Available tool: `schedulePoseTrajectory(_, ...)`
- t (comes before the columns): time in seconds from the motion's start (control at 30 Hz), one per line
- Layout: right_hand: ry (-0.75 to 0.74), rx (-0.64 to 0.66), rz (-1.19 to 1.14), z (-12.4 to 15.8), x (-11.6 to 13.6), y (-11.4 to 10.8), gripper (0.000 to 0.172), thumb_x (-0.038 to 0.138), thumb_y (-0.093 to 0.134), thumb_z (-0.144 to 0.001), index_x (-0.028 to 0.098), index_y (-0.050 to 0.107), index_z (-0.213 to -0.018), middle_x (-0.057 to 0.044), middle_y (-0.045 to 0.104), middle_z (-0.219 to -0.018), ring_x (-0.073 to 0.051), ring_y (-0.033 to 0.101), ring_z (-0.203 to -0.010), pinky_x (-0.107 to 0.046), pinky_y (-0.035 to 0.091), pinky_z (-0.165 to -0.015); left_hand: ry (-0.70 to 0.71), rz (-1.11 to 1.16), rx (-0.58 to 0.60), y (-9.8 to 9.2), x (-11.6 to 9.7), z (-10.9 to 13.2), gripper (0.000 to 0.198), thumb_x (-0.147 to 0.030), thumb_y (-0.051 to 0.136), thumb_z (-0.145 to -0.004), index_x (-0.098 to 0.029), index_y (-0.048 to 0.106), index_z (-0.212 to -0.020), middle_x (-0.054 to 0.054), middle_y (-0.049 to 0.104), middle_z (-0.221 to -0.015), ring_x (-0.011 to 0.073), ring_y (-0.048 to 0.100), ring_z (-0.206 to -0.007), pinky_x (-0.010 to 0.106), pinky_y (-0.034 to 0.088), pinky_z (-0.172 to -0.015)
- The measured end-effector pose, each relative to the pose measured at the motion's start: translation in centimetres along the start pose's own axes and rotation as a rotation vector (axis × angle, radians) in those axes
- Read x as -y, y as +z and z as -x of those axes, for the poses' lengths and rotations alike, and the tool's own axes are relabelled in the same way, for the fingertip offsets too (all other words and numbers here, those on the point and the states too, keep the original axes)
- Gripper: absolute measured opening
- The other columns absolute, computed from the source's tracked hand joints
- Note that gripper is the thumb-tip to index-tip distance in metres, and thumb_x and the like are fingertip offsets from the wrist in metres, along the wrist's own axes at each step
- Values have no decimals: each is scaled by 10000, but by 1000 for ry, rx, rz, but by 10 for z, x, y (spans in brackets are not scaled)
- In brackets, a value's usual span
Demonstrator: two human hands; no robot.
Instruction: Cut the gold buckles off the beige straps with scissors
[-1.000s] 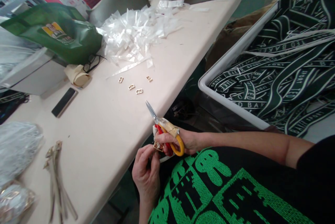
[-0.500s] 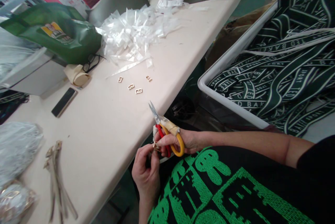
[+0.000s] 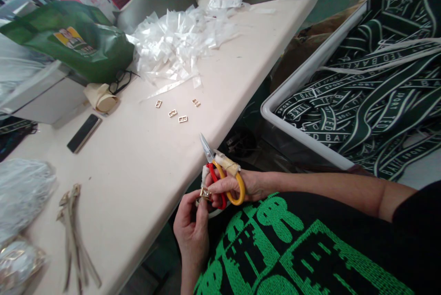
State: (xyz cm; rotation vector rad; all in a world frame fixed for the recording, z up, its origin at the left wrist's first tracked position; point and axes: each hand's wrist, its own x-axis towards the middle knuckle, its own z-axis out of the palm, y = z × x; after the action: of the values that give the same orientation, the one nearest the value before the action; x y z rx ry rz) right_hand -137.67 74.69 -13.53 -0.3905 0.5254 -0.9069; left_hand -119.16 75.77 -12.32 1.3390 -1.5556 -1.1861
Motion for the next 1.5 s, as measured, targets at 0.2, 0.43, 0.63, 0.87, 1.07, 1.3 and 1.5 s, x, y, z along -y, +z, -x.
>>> schedulePoseTrajectory(0.2, 19, -12, -26, -2, -4, -3, 383, 324, 866, -660, 125, 629, -886, -30, 683, -759, -118, 654, -650, -213, 560, -616, -3, 62, -65, 1, 10, 4, 151, -304, 720, -877, -222, 728, -1003, 9, 742, -893, 113, 687, -749, 175, 584, -701)
schedulePoseTrajectory(0.43, 21, -43, 74, -1, -4, -1, 340, 325, 826, -682, 129, 605, -851, -11, 655, -709, -104, 623, -606, -205, 549, -583, 12, 98, -123, 7, 10, 4, 155, -292, 750, -845, -216, 714, -975, 2, 746, -838, 111, 699, -688, 173, 595, -651)
schedulePoseTrajectory(0.63, 0, -82, 139, 2, 2, 4, 359, 323, 803, -703, 148, 573, -916, 6, 630, -701, -110, 612, -593, -208, 531, -558, -79, 138, -157, 10, 2, 1, 249, -382, 788, -801, -183, 706, -927, 4, 715, -740, 107, 654, -585, 175, 559, -552)
schedulePoseTrajectory(0.87, -43, -54, 183, -1, 5, 2, 340, 325, 795, -729, 143, 583, -923, -5, 643, -765, -106, 618, -627, -203, 530, -573, -128, 167, -157, 8, 2, 0, 255, -394, 803, -787, -188, 722, -915, -5, 695, -737, 87, 599, -562, 171, 527, -544)
schedulePoseTrajectory(1.07, -57, -57, 153, -4, 4, 3, 368, 350, 814, -714, 130, 598, -914, -16, 661, -770, -95, 619, -624, -189, 529, -590, -129, 166, -133, 8, 3, 0, 283, -417, 789, -798, -185, 748, -954, -5, 684, -699, 105, 616, -584, 185, 529, -553)
schedulePoseTrajectory(1.3, -22, -46, 192, -4, 0, 2, 359, 327, 783, -717, 145, 572, -944, -2, 641, -756, -109, 621, -610, -214, 535, -570, -125, 154, -208, 11, 3, 1, 293, -413, 806, -776, -178, 712, -924, -4, 699, -733, 99, 618, -566, 183, 526, -533)
schedulePoseTrajectory(1.5, -72, -50, 371, -1, 4, 3, 251, 269, 693, -740, 139, 580, -922, -3, 620, -791, -113, 618, -656, -218, 512, -600, -130, 137, -198, 10, 3, 1, 246, -400, 777, -809, -185, 708, -908, -28, 657, -653, 81, 570, -516, 155, 472, -485)
